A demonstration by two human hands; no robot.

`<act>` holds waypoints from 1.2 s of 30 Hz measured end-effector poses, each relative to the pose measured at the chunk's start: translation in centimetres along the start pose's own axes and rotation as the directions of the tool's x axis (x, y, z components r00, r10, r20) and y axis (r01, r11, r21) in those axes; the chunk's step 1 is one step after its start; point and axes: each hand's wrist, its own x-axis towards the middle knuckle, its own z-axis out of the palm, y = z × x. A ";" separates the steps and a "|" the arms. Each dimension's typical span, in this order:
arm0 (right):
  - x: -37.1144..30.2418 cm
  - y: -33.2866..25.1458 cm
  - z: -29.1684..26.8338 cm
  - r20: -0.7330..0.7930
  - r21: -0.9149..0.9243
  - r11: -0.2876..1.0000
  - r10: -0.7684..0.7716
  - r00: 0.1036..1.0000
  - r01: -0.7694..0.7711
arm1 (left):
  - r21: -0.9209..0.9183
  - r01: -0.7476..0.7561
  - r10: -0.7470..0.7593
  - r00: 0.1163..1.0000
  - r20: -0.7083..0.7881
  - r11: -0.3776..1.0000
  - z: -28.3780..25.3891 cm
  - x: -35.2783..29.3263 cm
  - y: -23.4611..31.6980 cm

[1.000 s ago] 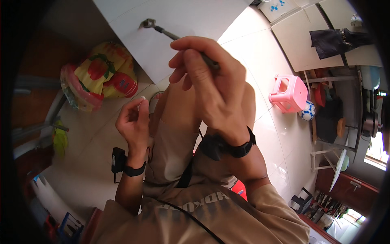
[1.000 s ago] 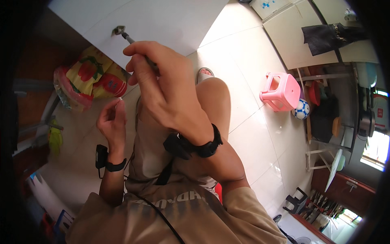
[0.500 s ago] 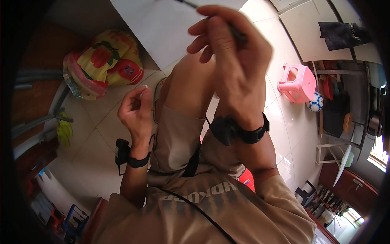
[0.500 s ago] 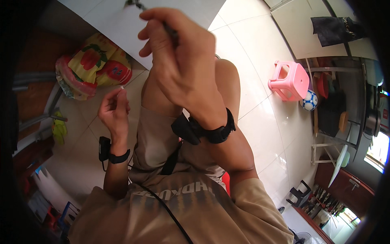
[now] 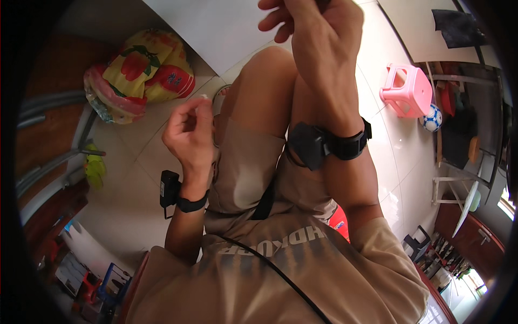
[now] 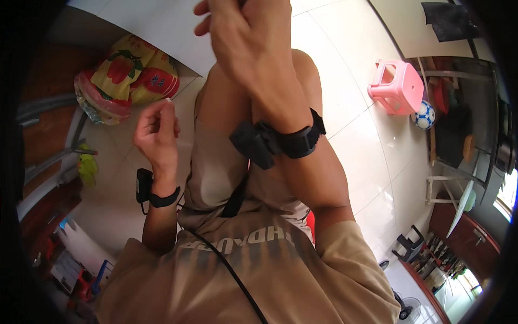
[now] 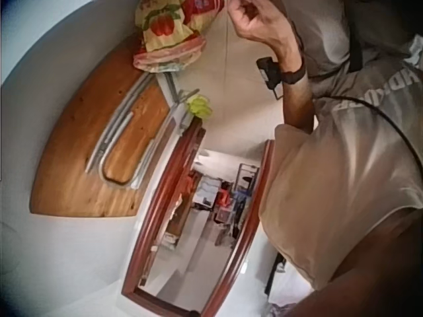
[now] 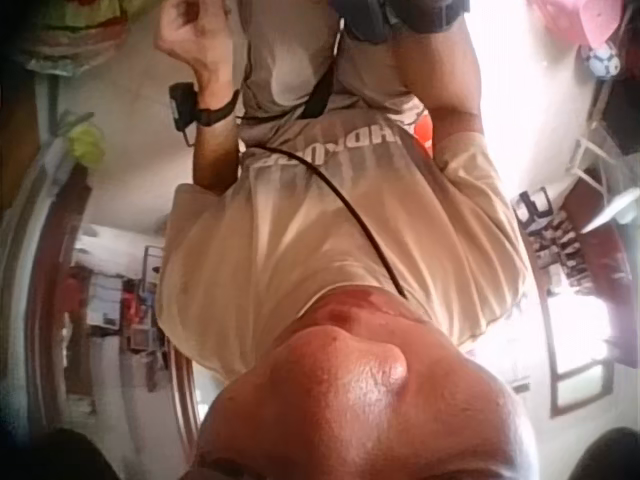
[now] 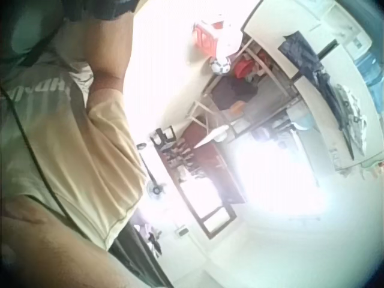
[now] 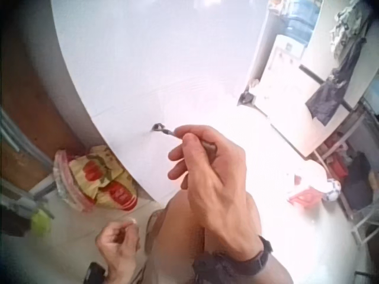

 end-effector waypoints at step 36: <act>0.2 0.0 -0.4 -0.162 -0.153 0.883 -0.466 0.870 0.444 | 0.121 -0.102 0.090 0.991 0.103 0.987 0.9 -2.2 0.6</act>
